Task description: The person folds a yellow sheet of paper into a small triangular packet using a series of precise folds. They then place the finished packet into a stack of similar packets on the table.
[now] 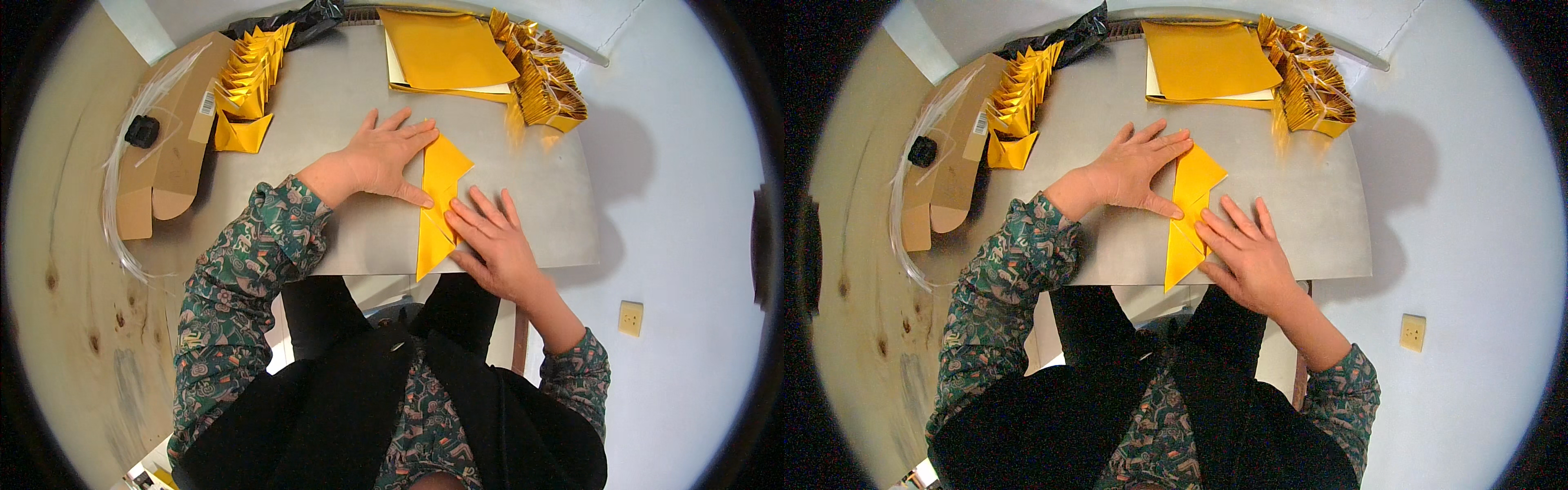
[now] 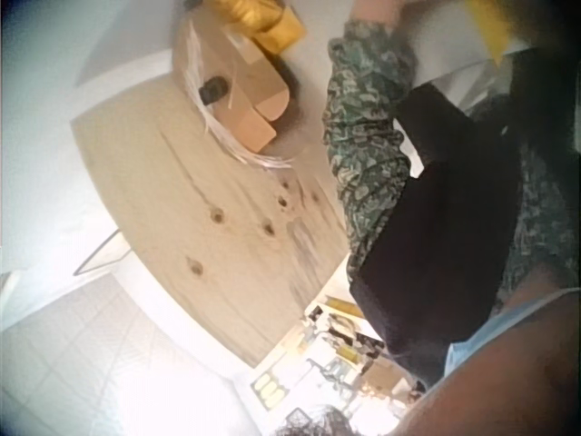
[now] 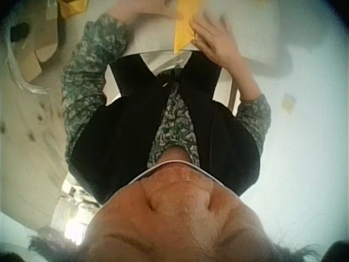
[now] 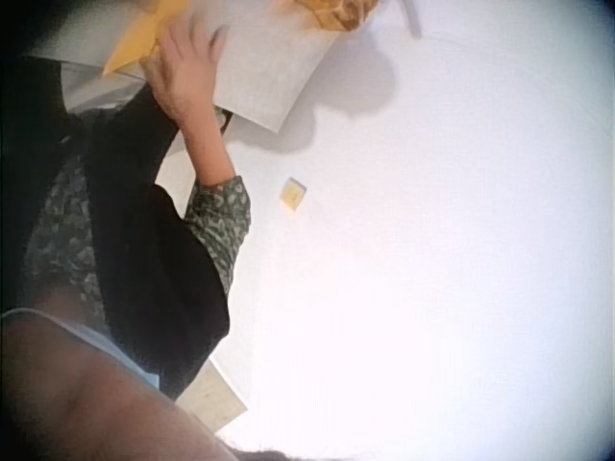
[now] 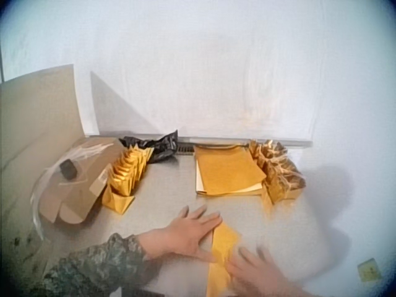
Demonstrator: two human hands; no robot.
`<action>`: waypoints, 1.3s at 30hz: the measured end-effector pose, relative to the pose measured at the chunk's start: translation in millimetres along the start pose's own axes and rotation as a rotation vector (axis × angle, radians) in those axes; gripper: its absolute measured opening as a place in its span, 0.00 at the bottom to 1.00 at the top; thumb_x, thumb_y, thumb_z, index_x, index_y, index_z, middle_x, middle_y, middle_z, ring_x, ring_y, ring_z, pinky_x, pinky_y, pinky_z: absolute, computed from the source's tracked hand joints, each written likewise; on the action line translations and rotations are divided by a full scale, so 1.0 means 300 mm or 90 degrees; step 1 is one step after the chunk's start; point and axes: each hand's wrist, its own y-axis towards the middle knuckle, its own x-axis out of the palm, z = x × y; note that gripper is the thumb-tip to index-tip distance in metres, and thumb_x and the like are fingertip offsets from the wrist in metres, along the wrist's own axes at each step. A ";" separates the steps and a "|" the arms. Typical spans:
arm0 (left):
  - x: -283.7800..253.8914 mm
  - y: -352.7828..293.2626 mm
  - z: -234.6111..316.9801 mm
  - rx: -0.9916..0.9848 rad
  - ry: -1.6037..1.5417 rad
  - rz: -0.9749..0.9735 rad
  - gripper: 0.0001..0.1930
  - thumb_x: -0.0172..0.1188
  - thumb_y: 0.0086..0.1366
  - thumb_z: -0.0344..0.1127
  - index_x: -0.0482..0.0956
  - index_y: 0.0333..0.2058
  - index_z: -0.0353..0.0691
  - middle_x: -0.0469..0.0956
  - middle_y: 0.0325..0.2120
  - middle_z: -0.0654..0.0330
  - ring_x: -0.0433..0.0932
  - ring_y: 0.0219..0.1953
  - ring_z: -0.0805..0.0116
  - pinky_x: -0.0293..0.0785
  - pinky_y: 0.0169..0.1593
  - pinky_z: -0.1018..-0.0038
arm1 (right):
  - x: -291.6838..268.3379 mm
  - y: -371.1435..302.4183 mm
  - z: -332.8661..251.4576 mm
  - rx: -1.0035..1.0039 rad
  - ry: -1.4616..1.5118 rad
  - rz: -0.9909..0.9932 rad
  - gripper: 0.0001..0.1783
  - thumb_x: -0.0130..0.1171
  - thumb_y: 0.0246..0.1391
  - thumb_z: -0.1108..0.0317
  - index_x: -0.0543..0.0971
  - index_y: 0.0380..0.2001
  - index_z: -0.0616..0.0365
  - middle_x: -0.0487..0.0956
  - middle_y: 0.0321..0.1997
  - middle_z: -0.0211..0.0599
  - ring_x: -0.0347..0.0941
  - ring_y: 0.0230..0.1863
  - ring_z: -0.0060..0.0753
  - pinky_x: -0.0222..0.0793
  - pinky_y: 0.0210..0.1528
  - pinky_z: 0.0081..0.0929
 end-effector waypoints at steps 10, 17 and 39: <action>0.036 -0.047 0.018 0.028 0.017 0.036 0.62 0.68 0.52 0.77 0.57 0.76 0.45 0.54 0.78 0.57 0.44 0.80 0.44 0.38 0.77 0.37 | 0.017 -0.095 -0.078 -0.027 0.046 0.078 0.34 0.75 0.52 0.60 0.78 0.62 0.54 0.76 0.69 0.37 0.60 0.78 0.49 0.45 0.80 0.62; 0.072 -0.073 0.030 0.021 -0.015 0.055 0.64 0.69 0.51 0.77 0.55 0.77 0.43 0.53 0.78 0.55 0.41 0.81 0.43 0.35 0.78 0.37 | 0.065 -0.071 -0.081 -0.012 0.044 0.159 0.30 0.78 0.44 0.66 0.82 0.54 0.56 0.78 0.63 0.38 0.69 0.67 0.47 0.60 0.73 0.55; 0.067 -0.091 0.048 0.017 0.005 0.035 0.75 0.68 0.41 0.84 0.50 0.77 0.39 0.47 0.79 0.52 0.36 0.81 0.40 0.30 0.78 0.36 | 0.063 -0.044 -0.085 -0.033 0.053 0.200 0.23 0.77 0.43 0.70 0.85 0.46 0.53 0.80 0.49 0.32 0.74 0.50 0.42 0.70 0.55 0.39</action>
